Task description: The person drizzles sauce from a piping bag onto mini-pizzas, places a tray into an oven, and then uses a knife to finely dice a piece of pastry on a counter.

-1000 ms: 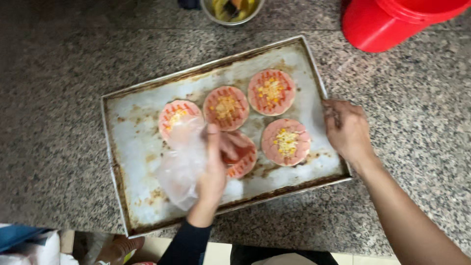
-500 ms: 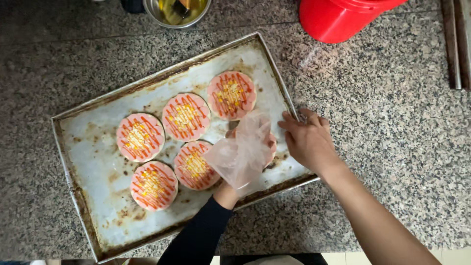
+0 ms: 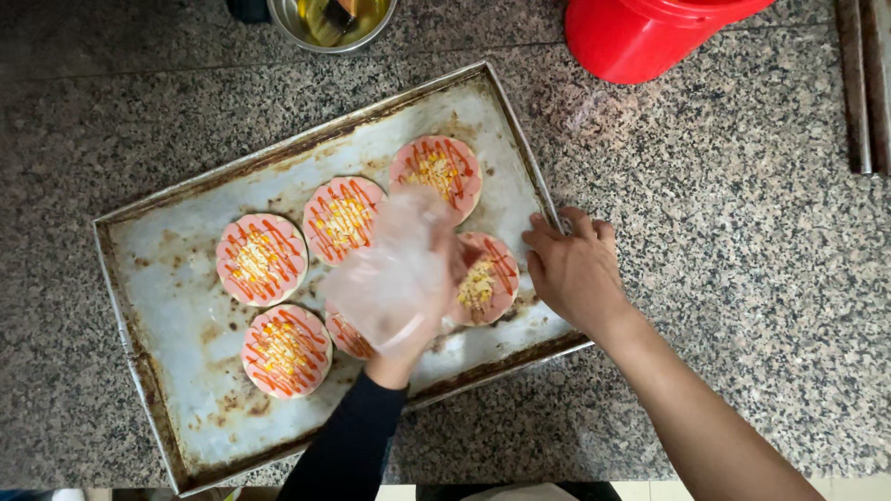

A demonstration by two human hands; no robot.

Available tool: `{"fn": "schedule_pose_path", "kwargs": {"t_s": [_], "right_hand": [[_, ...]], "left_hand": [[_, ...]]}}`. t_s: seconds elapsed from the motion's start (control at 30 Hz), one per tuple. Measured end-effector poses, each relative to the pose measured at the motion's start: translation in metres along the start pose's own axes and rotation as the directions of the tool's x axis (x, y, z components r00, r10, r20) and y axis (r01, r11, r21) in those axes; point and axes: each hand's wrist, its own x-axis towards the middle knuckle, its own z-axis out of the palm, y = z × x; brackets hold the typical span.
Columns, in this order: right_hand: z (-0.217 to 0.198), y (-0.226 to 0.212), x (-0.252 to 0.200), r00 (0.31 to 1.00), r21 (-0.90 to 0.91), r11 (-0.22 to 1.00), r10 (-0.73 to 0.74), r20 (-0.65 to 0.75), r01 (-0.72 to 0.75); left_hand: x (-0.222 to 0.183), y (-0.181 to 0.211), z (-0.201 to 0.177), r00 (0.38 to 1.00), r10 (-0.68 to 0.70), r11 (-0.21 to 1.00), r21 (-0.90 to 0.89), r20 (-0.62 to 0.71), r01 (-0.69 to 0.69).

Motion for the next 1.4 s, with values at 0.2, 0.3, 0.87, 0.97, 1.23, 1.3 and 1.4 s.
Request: {"fn": "schedule_pose_path", "kwargs": {"t_s": [0.2,0.3,0.87,0.97,1.23,1.3,1.4], "right_hand": [[-0.001,-0.003,0.006,1.000,-0.012,1.000,-0.004,-0.008,0.004],[-0.002,-0.003,0.005,1.000,-0.007,1.000,0.007,0.004,-0.007],[-0.003,-0.008,0.007,1.000,-0.021,1.000,0.007,0.007,-0.006],[-0.004,-0.010,0.008,0.999,-0.009,1.000,0.027,0.034,-0.026],[-0.002,-0.008,0.007,0.999,0.012,1.000,0.025,0.024,-0.026],[-0.002,-0.009,0.006,0.999,-0.005,1.000,0.025,0.022,-0.025],[-0.002,-0.010,0.008,1.000,-0.018,1.000,0.014,-0.002,-0.014]], "left_hand": [[-0.029,-0.007,0.014,0.983,0.028,0.995,-0.101,0.182,-0.010],[-0.004,0.002,-0.002,1.000,-0.003,0.999,0.034,-0.019,0.003],[-0.049,0.001,-0.009,0.998,0.014,0.999,0.040,0.058,-0.017],[-0.018,0.014,-0.028,0.992,0.004,0.990,0.141,-0.127,0.014],[-0.033,0.005,-0.022,1.000,-0.010,0.998,0.066,-0.026,0.012],[-0.020,0.009,-0.033,0.992,-0.011,0.993,0.119,-0.123,0.026],[-0.050,0.000,-0.025,0.999,0.029,1.000,-0.011,0.017,-0.029]]}}
